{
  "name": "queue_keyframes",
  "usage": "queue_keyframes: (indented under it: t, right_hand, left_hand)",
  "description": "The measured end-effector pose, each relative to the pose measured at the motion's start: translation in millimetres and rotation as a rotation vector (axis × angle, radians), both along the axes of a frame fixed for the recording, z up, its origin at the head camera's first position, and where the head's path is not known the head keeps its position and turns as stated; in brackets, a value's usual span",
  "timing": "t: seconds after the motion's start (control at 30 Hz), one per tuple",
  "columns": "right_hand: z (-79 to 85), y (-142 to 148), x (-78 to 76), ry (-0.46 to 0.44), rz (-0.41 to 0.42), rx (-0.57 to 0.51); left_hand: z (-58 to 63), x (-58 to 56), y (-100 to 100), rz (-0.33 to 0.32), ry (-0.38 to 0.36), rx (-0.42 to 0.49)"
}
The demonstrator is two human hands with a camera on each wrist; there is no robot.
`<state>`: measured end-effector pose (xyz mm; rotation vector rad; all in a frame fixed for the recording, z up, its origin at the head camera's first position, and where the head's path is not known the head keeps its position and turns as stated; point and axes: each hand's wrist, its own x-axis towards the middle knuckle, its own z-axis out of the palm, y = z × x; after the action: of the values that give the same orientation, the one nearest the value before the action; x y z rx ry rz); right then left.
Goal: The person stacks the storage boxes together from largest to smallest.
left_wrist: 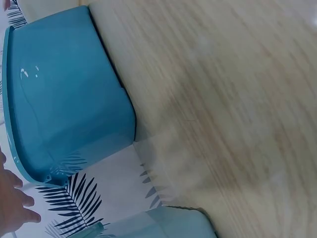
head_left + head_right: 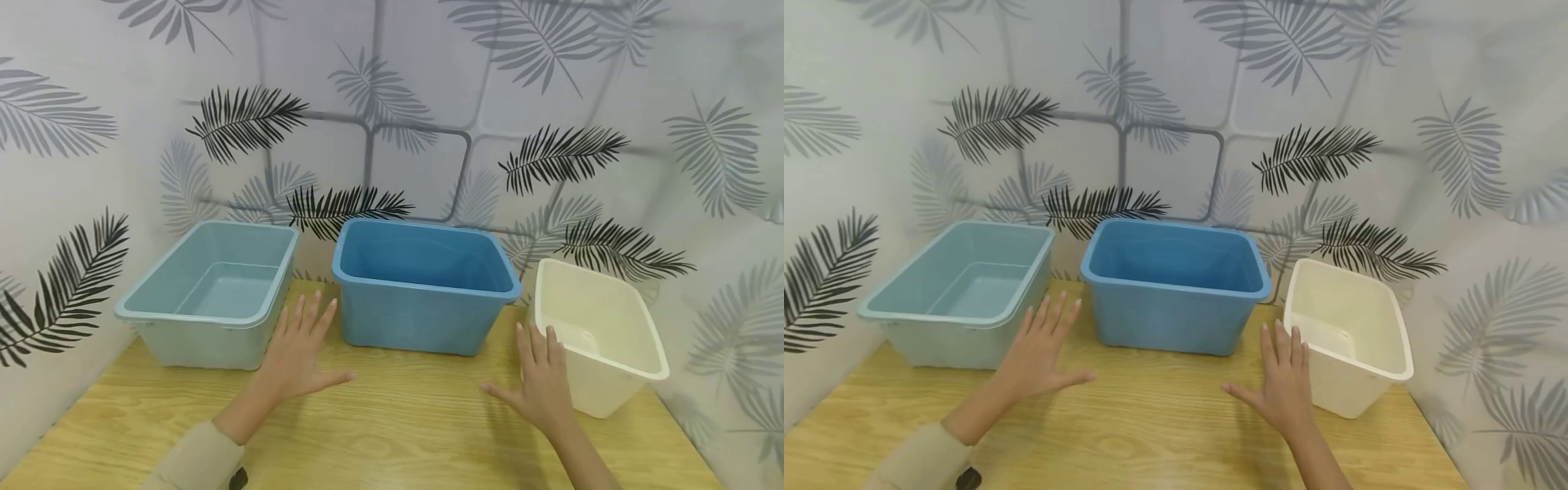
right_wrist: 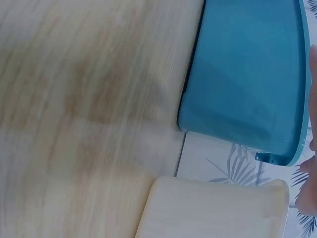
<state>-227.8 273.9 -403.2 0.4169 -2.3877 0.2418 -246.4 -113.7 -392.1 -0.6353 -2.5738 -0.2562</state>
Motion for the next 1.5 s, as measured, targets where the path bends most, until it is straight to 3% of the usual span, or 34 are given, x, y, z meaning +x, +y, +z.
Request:
queue_keyframes:
  t: [0.23,0.5,0.77,0.93,1.5]
  right_hand:
    - [5.3,-1,-5.5,-0.022,0.025,-0.046]
    - [14.2,-2,-13.8,-0.003,0.036,-0.048]
    - [25.3,0,-26.4,-0.148,0.015,-0.096]
    - [30.3,-2,-30.7,-0.239,-0.001,-0.13]
    - [45.9,2,-50.3,-0.341,0.025,-0.187]
  left_hand:
    - [10.6,-4.6,4,-0.001,0.005,0.005]
    - [20.0,-14.0,7,0.009,-0.066,0.054]
    - [33.0,-26.9,9,0.024,-0.199,0.144]
    - [37.8,-33.0,9,0.017,-0.218,0.172]
    - [46.7,-50.0,19,0.007,-0.275,0.18]
